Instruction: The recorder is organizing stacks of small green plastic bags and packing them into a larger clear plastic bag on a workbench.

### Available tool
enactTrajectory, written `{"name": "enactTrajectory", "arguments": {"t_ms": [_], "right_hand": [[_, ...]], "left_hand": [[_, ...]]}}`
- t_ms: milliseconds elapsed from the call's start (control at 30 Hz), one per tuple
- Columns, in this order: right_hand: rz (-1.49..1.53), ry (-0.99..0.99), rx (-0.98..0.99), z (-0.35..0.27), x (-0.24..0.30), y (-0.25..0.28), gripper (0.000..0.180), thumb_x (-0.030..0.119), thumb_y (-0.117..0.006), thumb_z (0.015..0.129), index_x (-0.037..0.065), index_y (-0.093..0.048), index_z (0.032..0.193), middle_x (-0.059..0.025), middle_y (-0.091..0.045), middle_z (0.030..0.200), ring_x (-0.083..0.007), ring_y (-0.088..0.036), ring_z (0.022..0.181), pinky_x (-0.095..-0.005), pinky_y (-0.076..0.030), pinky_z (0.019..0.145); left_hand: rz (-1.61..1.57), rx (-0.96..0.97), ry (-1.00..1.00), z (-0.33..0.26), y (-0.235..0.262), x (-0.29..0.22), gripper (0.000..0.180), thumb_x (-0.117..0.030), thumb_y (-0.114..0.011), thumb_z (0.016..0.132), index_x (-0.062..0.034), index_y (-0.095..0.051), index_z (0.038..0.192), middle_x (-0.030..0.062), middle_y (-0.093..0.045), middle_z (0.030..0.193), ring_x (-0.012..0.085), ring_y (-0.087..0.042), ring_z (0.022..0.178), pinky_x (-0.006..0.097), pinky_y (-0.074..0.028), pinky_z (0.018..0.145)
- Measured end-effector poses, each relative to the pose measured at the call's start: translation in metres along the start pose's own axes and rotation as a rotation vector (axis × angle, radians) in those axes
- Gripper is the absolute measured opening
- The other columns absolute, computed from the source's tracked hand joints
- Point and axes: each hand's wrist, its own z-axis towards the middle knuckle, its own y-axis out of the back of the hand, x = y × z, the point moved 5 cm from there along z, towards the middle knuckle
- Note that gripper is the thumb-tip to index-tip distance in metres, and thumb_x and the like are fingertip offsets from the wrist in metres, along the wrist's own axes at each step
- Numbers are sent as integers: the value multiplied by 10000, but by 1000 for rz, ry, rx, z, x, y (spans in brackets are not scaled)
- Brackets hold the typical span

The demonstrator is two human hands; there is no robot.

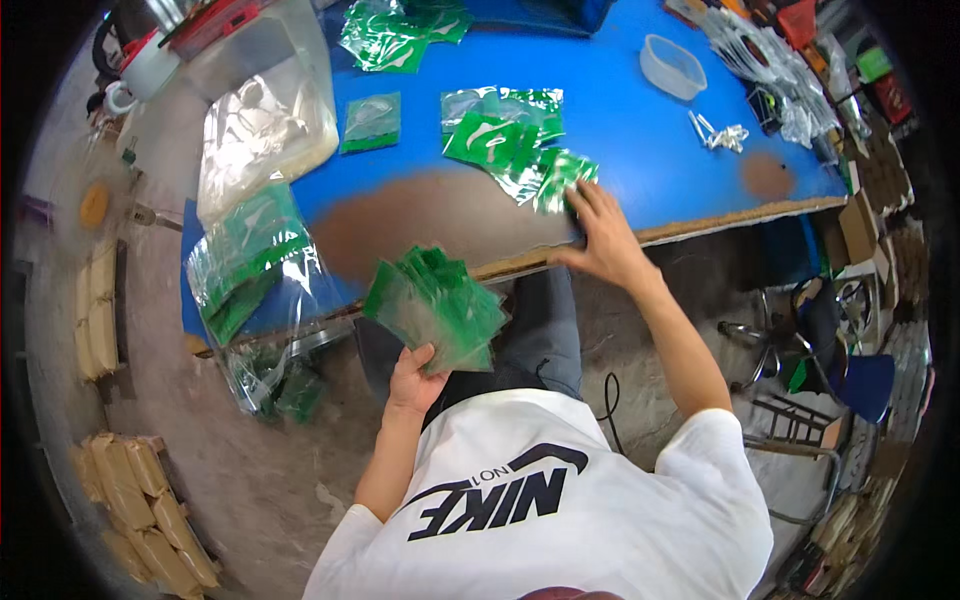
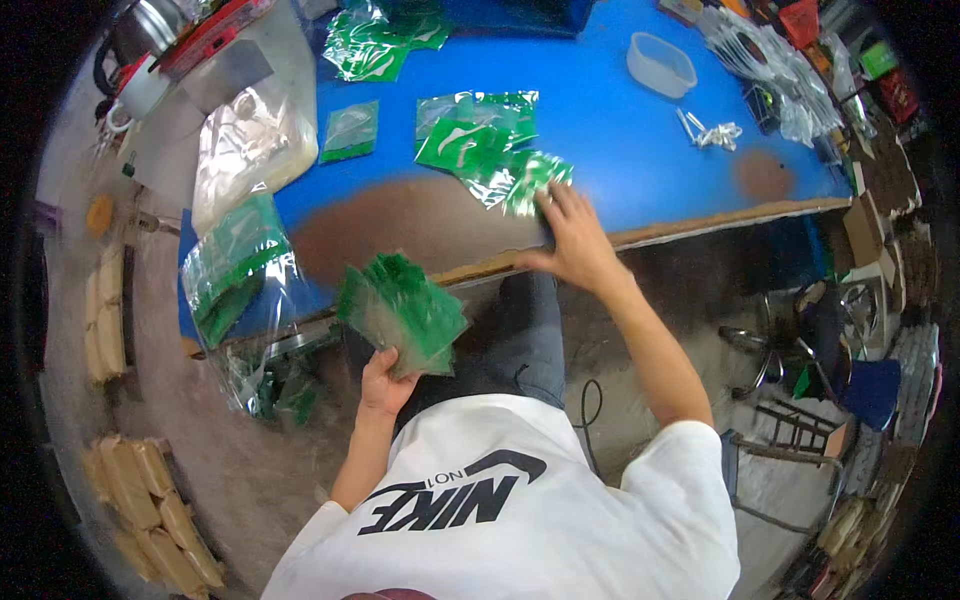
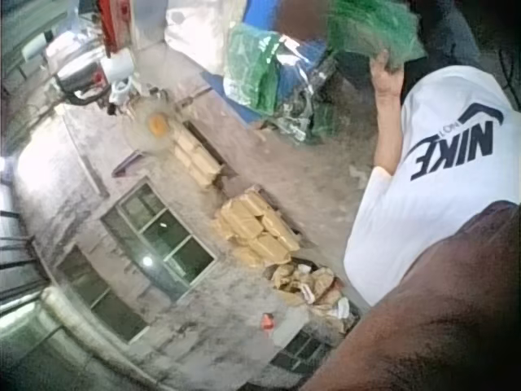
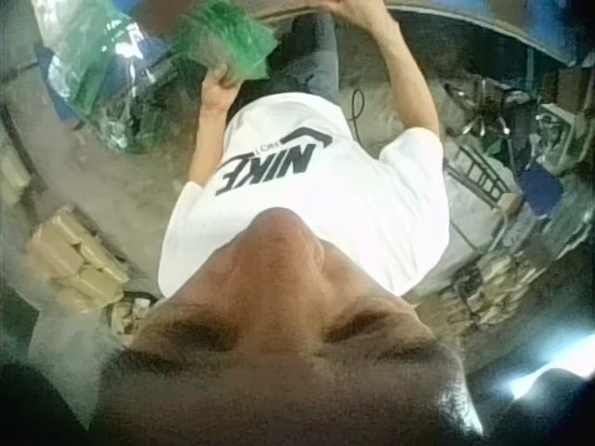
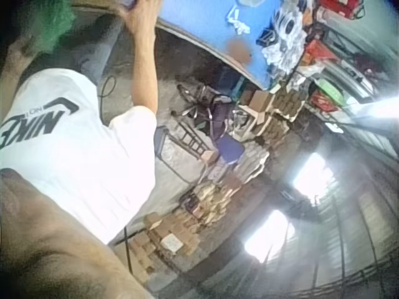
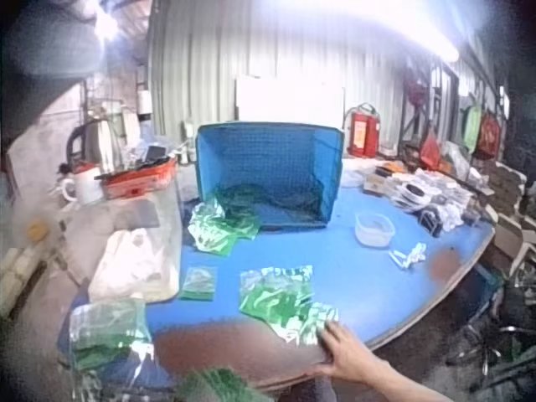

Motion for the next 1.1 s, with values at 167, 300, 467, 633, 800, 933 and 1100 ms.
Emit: {"name": "enactTrajectory", "arguments": {"t_ms": [167,300,467,633,800,933,1100], "right_hand": [[253,-1,-92,-47,31,3,555,99,-733,856,30,-506,1358,-149,-629,1247,-340,-604,1151,-409,-504,961],[1264,-709,-188,-48,54,-20,427,142,-635,970,-4,-489,1344,-62,-714,995,-158,-685,885,-312,-589,754],[1442,-709,317,-46,113,-35,383,193,-653,964,-10,-533,1266,-81,-708,1078,-115,-661,899,-271,-549,781],[1207,-557,189,-2,90,-30,325,279,-650,965,-25,-655,1078,-43,-701,932,-102,-631,841,-269,-496,742],[965,-539,432,43,90,-53,447,389,-577,991,-26,-635,1146,-119,-696,1065,-210,-641,1029,-344,-493,913],[-85,-196,-186,38,75,-53,661,460,-582,948,-75,-489,1325,-294,-456,1409,-465,-383,1340,-552,-305,1110],[205,137,62,9,135,-45,513,280,-667,880,14,-536,1299,-183,-553,1192,-376,-497,1216,-495,-382,1059]], "left_hand": [[-18,142,36,-9,-9,-2,597,-49,-753,782,-43,-531,1336,98,-625,1276,268,-588,1206,419,-492,1021],[-8,247,59,-9,-16,-7,612,-60,-758,776,-34,-529,1343,104,-622,1287,281,-582,1215,429,-474,1037],[119,157,10,6,-18,-7,678,-19,-735,779,-35,-460,1399,99,-588,1318,272,-571,1229,430,-472,1036],[305,199,40,-7,-32,-17,712,-3,-733,773,-55,-435,1418,88,-576,1312,252,-562,1227,398,-463,1041],[327,111,-33,-17,-28,-16,738,-14,-746,752,-45,-434,1420,87,-566,1339,258,-554,1237,407,-448,1055],[131,6,-72,-27,-7,-27,732,-28,-758,752,-38,-445,1414,90,-563,1353,267,-539,1261,423,-429,1086],[10,8,-156,-35,21,-42,705,-2,-740,760,-39,-455,1404,89,-572,1338,275,-542,1260,446,-403,1121]]}}
